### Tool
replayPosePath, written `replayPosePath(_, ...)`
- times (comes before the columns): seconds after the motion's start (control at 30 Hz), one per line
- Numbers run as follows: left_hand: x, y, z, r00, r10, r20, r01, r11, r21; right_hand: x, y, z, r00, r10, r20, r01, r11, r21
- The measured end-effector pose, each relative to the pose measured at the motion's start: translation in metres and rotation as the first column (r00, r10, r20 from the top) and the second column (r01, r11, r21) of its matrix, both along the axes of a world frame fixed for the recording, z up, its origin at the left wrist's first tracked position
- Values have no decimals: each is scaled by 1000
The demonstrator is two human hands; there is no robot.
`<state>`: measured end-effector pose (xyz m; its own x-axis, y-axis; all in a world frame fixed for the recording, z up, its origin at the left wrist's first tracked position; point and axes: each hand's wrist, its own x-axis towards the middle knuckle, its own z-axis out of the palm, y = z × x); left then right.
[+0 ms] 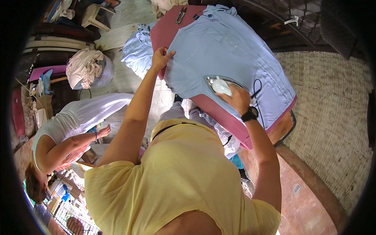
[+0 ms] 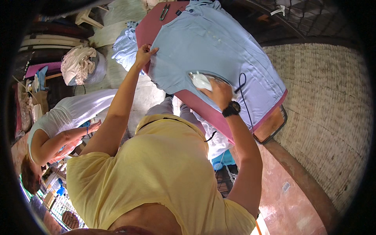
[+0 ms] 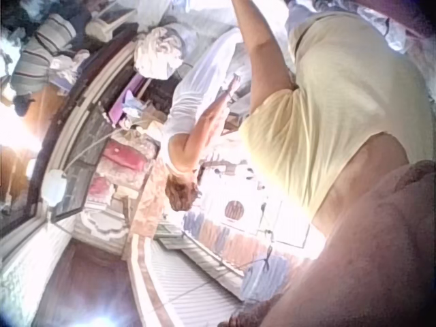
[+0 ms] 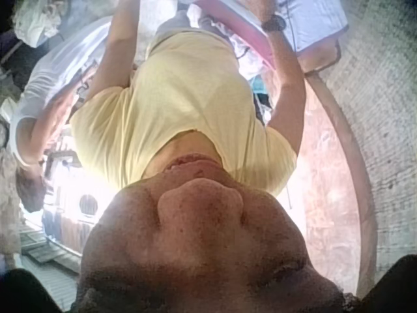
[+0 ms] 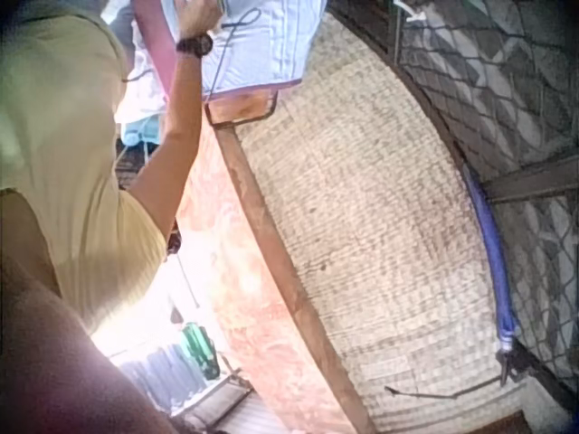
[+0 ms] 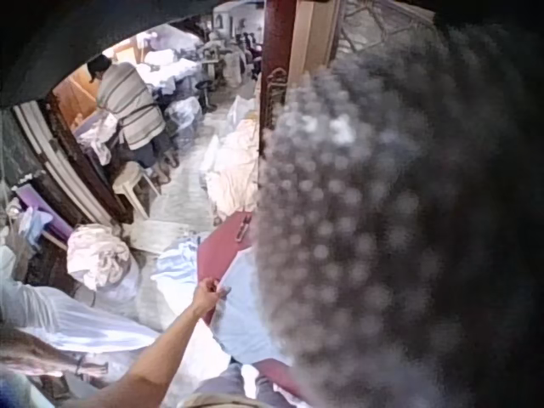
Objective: The person irons a shirt by hand using an iron on an ironing board, smoothing different parts of the fabric and turning the garment over to reach all sides.
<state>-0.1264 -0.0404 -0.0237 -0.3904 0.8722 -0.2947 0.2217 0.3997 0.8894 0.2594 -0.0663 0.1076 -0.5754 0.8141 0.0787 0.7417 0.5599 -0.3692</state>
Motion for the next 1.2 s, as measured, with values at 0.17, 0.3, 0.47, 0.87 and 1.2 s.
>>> replayPosePath(0.17,43,-18,25,729,245,-639,44,915,402,-65,27,0,991,-117,71,117,993,11)
replayPosePath(0.3,97,-40,37,905,-6,-426,198,892,407,-56,22,5,988,-131,79,135,990,-42)
replayPosePath(0.47,144,-52,43,909,-156,-387,283,913,295,12,17,-7,953,-297,51,295,954,51)
replayPosePath(0.87,152,-56,23,970,36,-240,50,938,343,31,21,13,938,-345,-13,344,938,-45)
replayPosePath(1.2,105,-172,51,644,-529,-553,470,843,-260,26,27,2,990,-15,140,24,998,-63)
